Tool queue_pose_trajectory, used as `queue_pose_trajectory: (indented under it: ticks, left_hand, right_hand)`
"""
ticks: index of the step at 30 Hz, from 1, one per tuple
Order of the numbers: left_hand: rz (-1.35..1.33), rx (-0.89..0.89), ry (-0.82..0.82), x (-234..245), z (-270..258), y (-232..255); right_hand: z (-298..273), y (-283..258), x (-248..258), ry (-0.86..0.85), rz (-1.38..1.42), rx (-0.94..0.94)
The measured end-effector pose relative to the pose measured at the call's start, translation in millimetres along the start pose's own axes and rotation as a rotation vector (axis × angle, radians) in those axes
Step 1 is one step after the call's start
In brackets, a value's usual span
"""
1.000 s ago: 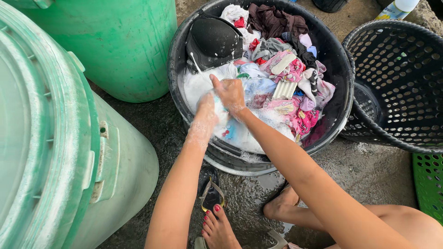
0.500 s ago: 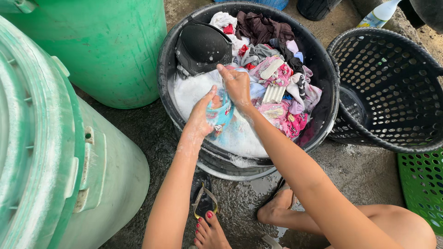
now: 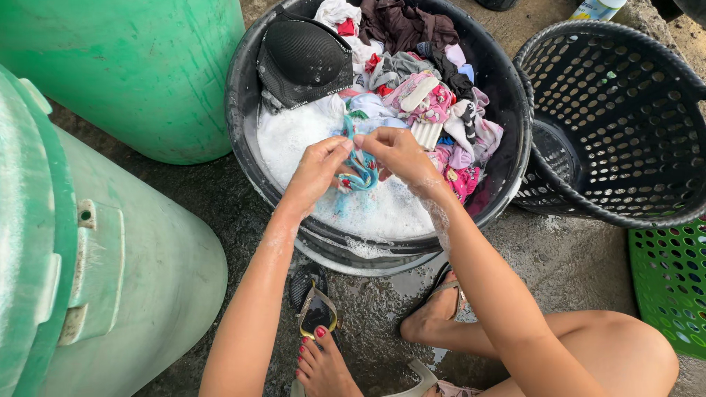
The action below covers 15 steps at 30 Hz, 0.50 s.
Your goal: The person washes clothes by hand in a basin of soapy water, scrubbing individual items with a bar of soap before placing them back into the basin.
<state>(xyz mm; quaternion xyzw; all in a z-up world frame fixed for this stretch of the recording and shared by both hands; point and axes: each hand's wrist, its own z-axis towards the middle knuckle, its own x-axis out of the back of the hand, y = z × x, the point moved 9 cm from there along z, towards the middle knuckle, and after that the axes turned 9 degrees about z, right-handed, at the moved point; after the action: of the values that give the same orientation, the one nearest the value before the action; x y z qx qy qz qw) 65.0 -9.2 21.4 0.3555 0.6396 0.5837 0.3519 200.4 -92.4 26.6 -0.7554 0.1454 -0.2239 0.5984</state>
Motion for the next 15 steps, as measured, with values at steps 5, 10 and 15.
queue_pose_trajectory:
  ticks: [5,10,15]
  left_hand:
    - [-0.045,-0.098,0.224,24,4,32]
    - [-0.371,-0.027,0.313,61,1,43]
    - [0.384,-0.029,0.436,83,-7,68]
  right_hand:
    - [3,-8,39,0.165,0.274,0.179]
    - [3,-9,51,0.027,1.054,-0.047]
    - [-16,-59,53,-0.131,-0.040,0.185]
